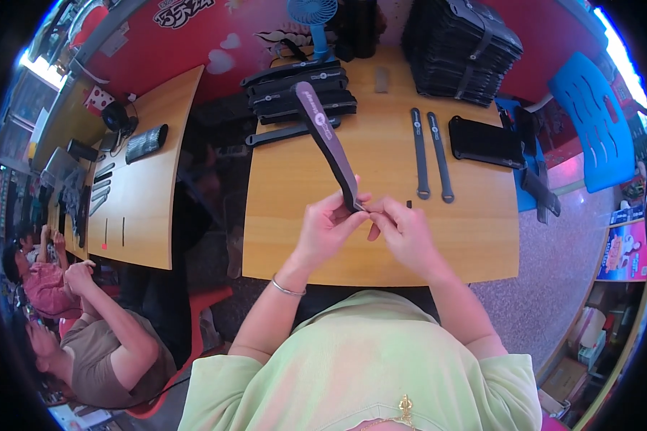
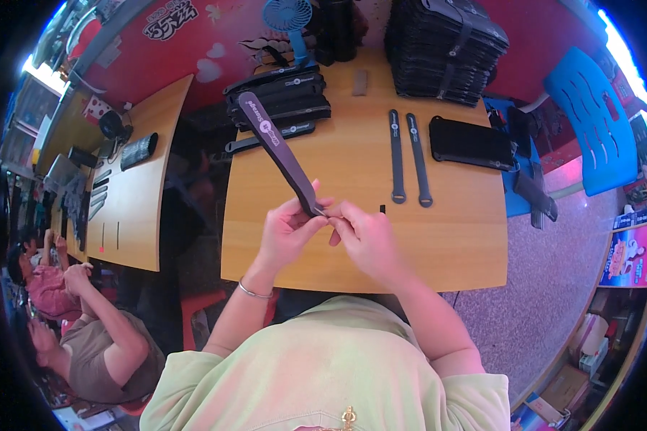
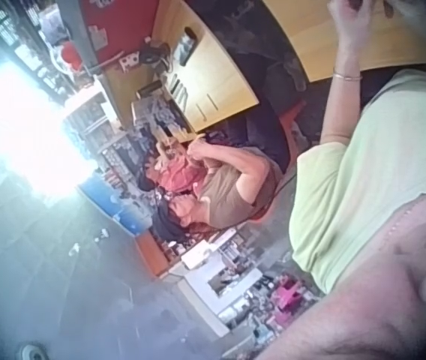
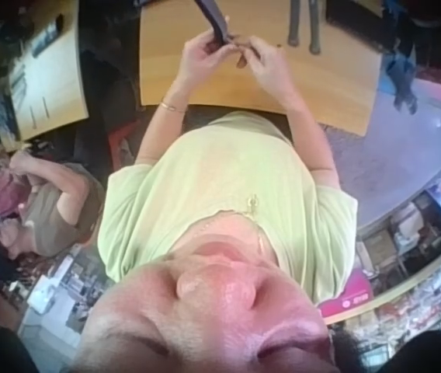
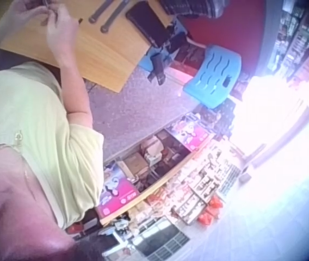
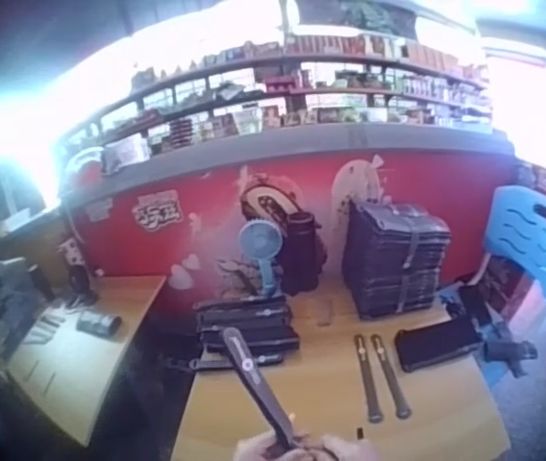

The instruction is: The recorder is stacking Velcro storage straps onto a black mounting fixture at a workstation.

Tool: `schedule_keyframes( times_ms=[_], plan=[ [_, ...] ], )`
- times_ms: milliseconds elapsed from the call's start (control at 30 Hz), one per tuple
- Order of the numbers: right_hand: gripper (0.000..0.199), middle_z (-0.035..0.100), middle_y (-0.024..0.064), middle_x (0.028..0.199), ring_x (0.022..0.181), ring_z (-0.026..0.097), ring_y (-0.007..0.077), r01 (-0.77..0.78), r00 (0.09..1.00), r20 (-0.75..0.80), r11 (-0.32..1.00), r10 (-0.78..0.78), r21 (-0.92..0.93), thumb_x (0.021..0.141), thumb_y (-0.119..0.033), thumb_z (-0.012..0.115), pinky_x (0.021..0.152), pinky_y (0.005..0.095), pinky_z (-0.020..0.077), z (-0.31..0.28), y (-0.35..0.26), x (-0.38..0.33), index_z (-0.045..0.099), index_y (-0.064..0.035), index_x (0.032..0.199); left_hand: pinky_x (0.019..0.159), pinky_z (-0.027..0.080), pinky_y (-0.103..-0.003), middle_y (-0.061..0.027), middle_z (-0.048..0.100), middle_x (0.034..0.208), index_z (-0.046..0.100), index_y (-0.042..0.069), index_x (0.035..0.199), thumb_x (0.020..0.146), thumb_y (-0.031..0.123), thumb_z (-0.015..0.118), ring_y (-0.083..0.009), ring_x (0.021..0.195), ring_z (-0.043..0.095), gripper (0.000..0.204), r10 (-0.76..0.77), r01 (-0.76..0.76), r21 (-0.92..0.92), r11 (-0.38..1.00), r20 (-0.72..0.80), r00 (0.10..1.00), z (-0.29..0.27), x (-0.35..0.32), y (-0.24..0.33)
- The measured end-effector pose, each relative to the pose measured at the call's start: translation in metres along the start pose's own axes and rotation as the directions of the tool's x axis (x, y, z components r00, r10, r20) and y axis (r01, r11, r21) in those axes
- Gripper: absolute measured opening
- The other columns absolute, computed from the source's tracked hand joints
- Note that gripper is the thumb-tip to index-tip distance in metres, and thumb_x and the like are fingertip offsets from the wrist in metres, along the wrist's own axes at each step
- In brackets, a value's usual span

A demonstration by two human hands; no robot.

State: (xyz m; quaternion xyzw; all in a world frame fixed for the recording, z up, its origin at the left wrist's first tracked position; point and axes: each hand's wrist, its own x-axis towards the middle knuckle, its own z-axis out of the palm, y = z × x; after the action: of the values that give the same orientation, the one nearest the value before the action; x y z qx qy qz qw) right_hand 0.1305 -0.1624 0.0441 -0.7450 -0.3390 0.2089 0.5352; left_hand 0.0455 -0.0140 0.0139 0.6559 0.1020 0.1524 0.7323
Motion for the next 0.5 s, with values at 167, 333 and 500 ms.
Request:
schedule_keyframes(
  times_ms=[167, 333, 500],
  plan=[
    [0.011, 0.062, 0.0032, 0.064, 0.058, 0.059, 0.0093, -0.141, 0.985, 0.116, 0.983, 0.128, 0.117, 0.09, -0.003, 0.053, 0.049, 0.0228, 0.0398, -0.006, -0.004, 0.001, 0.061, -0.0022, 0.097, 0.088, 0.049, -0.027, -0.0112, 0.062, 0.111, 0.042, -0.003, 0.133, 0.084, -0.003, 0.062, -0.0142, 0.099, 0.061, 0.053, 0.047, -0.04, -0.037, 0.999, 0.228, 0.972, -0.014, 0.006, 0.006],
    [0.01, 0.064, 0.0082, 0.071, 0.061, 0.062, 0.0122, 0.027, 0.989, -0.144, 0.998, -0.018, 0.06, 0.089, -0.002, 0.054, 0.054, 0.0242, 0.0456, 0.011, -0.006, 0.001, 0.061, -0.0014, 0.097, 0.088, 0.05, -0.029, -0.0135, 0.063, 0.109, 0.042, -0.004, 0.132, 0.084, -0.003, 0.063, -0.0161, 0.098, 0.062, 0.053, 0.011, -0.01, -0.102, 0.995, 0.007, 1.0, 0.009, 0.008, -0.001],
    [0.008, 0.065, 0.0121, 0.074, 0.064, 0.066, 0.0166, 0.076, 0.979, -0.192, 0.995, -0.063, 0.062, 0.088, -0.003, 0.057, 0.055, 0.0272, 0.0488, 0.01, 0.007, 0.003, 0.061, -0.0023, 0.095, 0.084, 0.051, -0.028, -0.011, 0.064, 0.105, 0.047, -0.007, 0.126, 0.084, 0.001, 0.065, -0.0138, 0.094, 0.062, 0.046, -0.033, 0.032, -0.179, 0.983, -0.003, 0.999, 0.011, 0.008, 0.0]
  ],
)
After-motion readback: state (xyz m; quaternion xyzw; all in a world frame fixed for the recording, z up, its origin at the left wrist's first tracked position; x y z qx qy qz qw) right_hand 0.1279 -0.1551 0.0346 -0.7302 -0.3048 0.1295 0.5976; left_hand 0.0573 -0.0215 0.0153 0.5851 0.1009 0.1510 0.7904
